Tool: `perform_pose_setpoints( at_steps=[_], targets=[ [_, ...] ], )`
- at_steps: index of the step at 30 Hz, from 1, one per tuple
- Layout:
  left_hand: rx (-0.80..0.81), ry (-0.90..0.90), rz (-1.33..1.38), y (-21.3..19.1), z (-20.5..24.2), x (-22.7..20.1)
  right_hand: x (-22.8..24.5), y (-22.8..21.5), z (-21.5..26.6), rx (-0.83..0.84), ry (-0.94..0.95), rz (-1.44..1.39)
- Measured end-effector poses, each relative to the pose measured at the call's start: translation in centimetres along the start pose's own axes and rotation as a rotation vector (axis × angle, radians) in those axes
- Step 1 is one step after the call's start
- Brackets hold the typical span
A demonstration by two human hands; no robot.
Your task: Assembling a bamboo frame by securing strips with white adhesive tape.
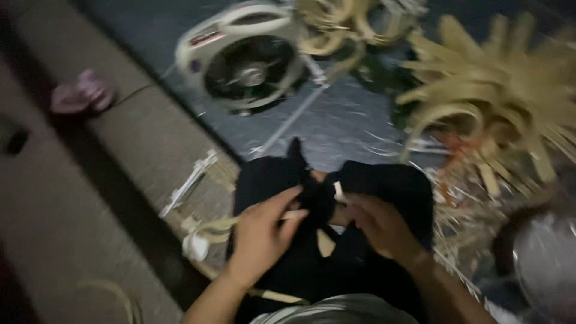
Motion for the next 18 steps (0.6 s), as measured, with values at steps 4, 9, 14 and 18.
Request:
perform_pose_setpoints(
  at_steps=[4, 9, 14, 18],
  targets=[
    [-0.094, 0.138, 0.006, -1.5, 1.1, -0.9, 5.3, 3.8, -0.5, -0.002, -0.194, 0.031],
    [-0.077, 0.245, -0.003, -2.1, 2.3, -0.6, 9.0, 4.5, -0.9, -0.002, -0.265, 0.103],
    [-0.06, 0.117, 0.072, -2.6, 2.7, 1.6, 10.7, 5.1, -0.7, 0.007, -0.411, 0.215],
    [-0.096, 0.09, 0.104, -2.7, 3.3, 2.8, 10.6, 5.8, -0.2, 0.021, -0.53, 0.355]
  ],
)
Point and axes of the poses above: each hand's wrist, its own z-axis away from the middle knuckle, its own y-axis out of the palm, x = y × z, the point moved 10 cm from there along -z, towards the middle knuckle, and after that the axes turned 8 degrees about z, right-handed, at the moved point
